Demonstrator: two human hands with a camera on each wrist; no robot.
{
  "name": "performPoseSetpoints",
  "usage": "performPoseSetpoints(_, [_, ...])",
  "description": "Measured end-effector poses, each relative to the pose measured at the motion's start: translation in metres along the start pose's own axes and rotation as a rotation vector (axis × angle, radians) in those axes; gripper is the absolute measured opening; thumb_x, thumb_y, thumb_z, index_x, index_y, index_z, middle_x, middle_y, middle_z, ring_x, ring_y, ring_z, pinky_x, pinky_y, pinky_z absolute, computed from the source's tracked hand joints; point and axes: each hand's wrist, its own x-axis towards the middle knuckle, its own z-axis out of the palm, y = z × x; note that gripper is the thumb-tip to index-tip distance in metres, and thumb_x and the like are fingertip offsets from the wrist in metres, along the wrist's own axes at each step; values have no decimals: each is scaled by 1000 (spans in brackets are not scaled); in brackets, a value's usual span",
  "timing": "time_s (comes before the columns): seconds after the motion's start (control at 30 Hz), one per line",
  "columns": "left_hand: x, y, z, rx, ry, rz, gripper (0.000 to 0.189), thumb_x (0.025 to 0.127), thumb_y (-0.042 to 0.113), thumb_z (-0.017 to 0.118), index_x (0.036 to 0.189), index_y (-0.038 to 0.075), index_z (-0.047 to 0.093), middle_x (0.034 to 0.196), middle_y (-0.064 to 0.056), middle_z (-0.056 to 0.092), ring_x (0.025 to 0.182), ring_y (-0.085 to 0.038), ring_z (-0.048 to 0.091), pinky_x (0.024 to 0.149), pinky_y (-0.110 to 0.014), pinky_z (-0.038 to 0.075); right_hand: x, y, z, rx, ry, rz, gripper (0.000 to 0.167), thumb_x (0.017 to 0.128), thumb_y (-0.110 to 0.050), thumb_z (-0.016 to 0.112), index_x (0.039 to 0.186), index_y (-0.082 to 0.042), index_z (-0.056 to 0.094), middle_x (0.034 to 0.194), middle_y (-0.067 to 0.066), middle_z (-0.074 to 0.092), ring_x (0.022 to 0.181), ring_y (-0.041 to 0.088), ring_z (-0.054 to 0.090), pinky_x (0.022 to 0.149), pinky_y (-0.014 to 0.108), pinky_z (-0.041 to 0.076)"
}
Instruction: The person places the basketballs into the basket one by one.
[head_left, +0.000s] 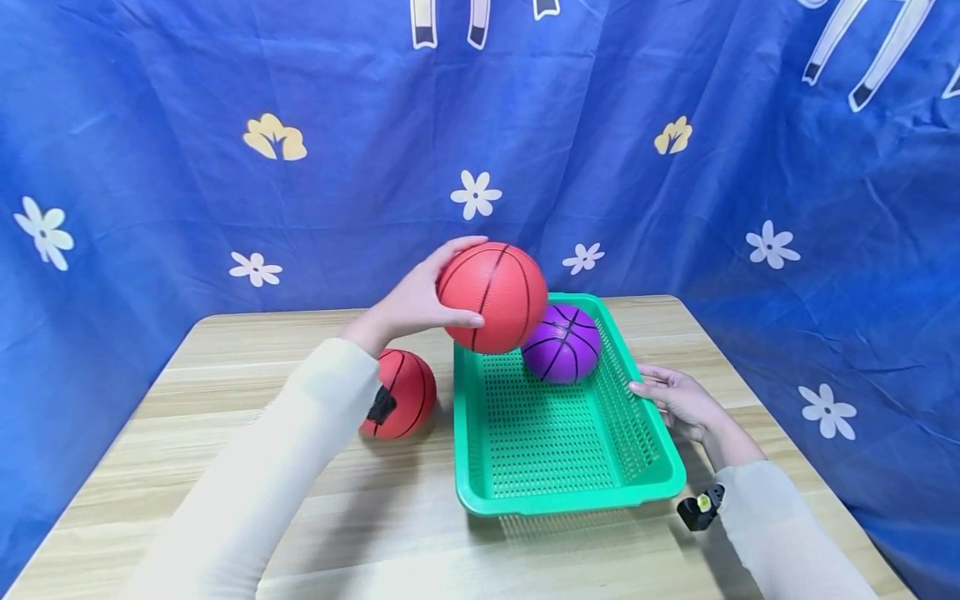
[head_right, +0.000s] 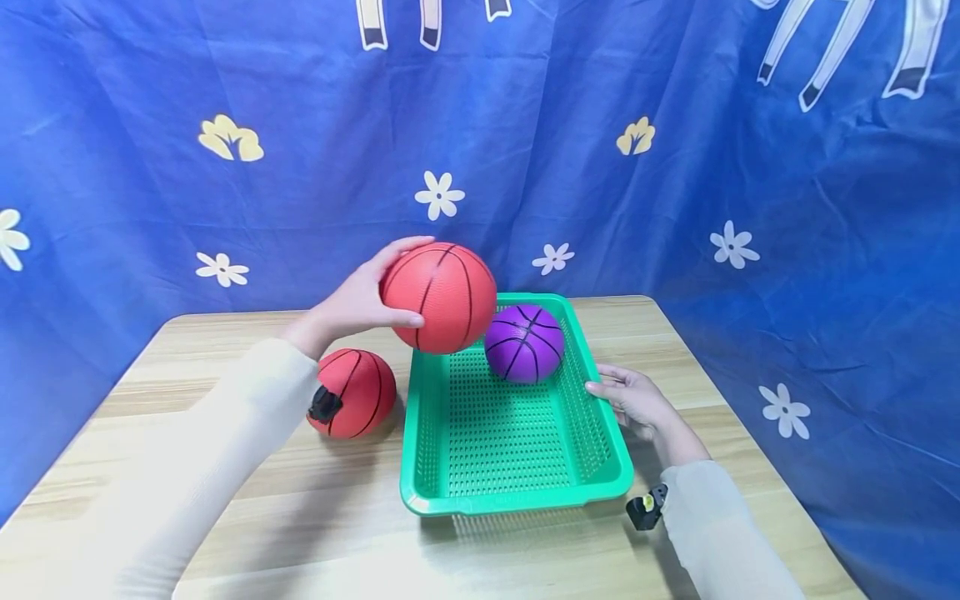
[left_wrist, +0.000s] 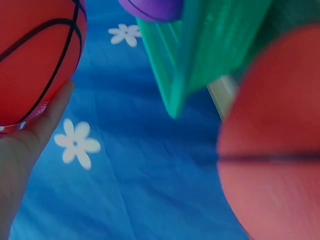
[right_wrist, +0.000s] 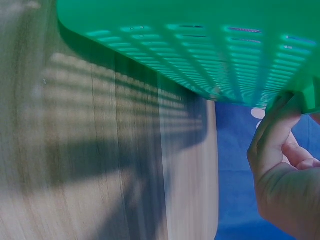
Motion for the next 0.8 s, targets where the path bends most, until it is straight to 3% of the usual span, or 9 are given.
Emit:
performPoseSetpoints(0.17, [14, 8, 23, -34, -58, 6, 88, 69, 17, 85, 143, 31, 39, 134, 2, 46, 117, -22, 48, 82, -40, 53, 1, 1, 0, -16, 10, 1, 71, 94, -14, 61, 149, 4, 20, 114, 3, 59, 73, 7, 63, 70, 31, 56])
performPoseSetpoints(0.43, [30, 15, 63, -73, -182, 28, 88, 68, 17, 85, 143, 26, 40, 132, 3, 46, 117, -19, 47, 80, -35, 54, 2, 2, -1, -1, 0, 8, 69, 95, -14, 60, 149, 3, 20, 118, 6, 58, 88, 15, 67, 76, 37, 55])
performPoseSetpoints(0.57, [34, 15, 82, -88, -258, 30, 87, 67, 19, 85, 142, 26, 41, 131, 1, 47, 116, -21, 48, 78, -35, 54, 1, 1, -2, -47, 19, 4, 71, 95, -17, 61, 149, 2, 20, 117, 6, 54, 61, 4, 53, 59, 22, 51])
performPoseSetpoints(0.63, [35, 14, 91, -106, -301, 28, 86, 68, 19, 85, 141, 27, 41, 130, 1, 47, 115, -21, 48, 78, -35, 55, 1, 1, -2, -59, 20, -2, 71, 95, -18, 61, 149, 3, 20, 114, 6, 55, 58, 4, 50, 57, 21, 50])
performPoseSetpoints(0.7, [36, 14, 99, -118, -341, 21, 84, 68, 20, 85, 139, 27, 42, 129, 1, 48, 114, -21, 49, 77, -35, 55, 0, 0, -2, -58, 20, -8, 70, 95, -15, 59, 149, 4, 18, 112, 4, 56, 62, 5, 55, 59, 23, 52])
performPoseSetpoints(0.8, [37, 13, 110, -98, -389, 6, 83, 67, 21, 86, 138, 27, 43, 127, 2, 49, 113, -20, 50, 77, -33, 55, 1, 1, -2, -18, 3, -14, 69, 96, -10, 56, 148, 7, 14, 109, 3, 60, 82, 12, 66, 73, 34, 56])
